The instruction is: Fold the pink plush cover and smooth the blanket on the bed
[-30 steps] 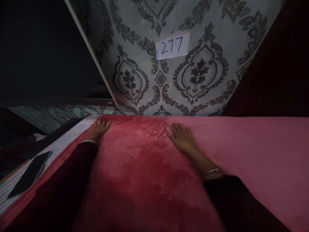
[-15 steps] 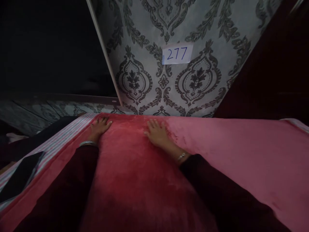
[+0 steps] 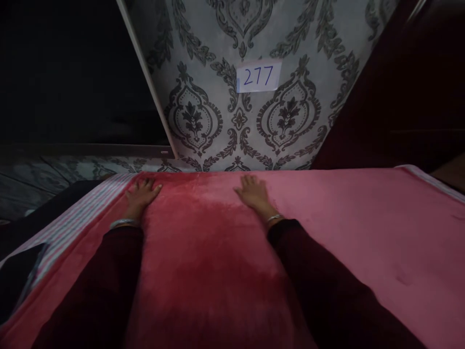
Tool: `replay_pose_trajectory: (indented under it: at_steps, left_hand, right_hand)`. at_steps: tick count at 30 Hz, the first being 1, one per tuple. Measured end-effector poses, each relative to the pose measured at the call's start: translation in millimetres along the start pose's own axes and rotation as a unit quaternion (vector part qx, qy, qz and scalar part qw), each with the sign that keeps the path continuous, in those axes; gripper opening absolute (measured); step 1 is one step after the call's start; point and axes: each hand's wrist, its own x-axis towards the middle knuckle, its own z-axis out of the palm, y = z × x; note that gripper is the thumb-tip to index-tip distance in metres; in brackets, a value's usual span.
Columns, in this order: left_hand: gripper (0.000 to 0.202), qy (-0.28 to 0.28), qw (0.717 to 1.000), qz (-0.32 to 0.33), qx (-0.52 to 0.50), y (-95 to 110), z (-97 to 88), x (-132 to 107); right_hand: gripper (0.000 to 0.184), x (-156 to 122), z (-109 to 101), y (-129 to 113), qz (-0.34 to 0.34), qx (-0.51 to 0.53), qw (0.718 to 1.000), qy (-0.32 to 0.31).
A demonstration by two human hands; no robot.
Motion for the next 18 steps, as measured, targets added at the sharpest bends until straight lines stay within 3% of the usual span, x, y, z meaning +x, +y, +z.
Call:
replay_pose_trajectory:
  at_steps: [2, 4, 6, 7, 9, 12, 15, 18]
  left_hand:
    - [0.072, 0.009, 1.000, 0.003, -0.005, 0, 0.8, -1]
    - [0.072, 0.022, 1.000, 0.008, -0.012, 0, 1.9, -1]
    - [0.072, 0.032, 0.999, 0.008, -0.019, 0, 2.5, -2]
    - [0.072, 0.033, 0.999, 0.008, -0.022, 1, 2.4, -2]
    - [0.072, 0.028, 0.999, 0.004, -0.025, 1, 1.4, -2]
    - [0.073, 0.021, 0.999, 0.002, -0.026, 1, -0.5, -1]
    - [0.073, 0.021, 1.000, -0.002, -0.021, 0, -1.2, 1]
    - [0.074, 0.017, 1.000, -0.006, -0.016, -1, -0.4, 3]
  right_hand:
    - [0.069, -15, -5, 61, 0.062, -0.020, 0.998, -0.002]
    - [0.069, -29, -11, 108, 0.135, -0.021, 0.991, 0.001]
    - [0.068, -36, -19, 125, 0.211, -0.017, 0.977, 0.015]
    - [0.067, -36, -22, 120, 0.223, -0.015, 0.974, 0.027]
    - [0.065, -27, -27, 84, 0.173, -0.005, 0.984, 0.050]
    - [0.064, -2, -23, -9, -0.027, 0.038, 0.999, 0.026]
    - [0.066, 22, -10, -90, -0.175, 0.074, 0.982, -0.004]
    - [0.066, 40, 2, -117, -0.203, 0.081, 0.976, -0.024]
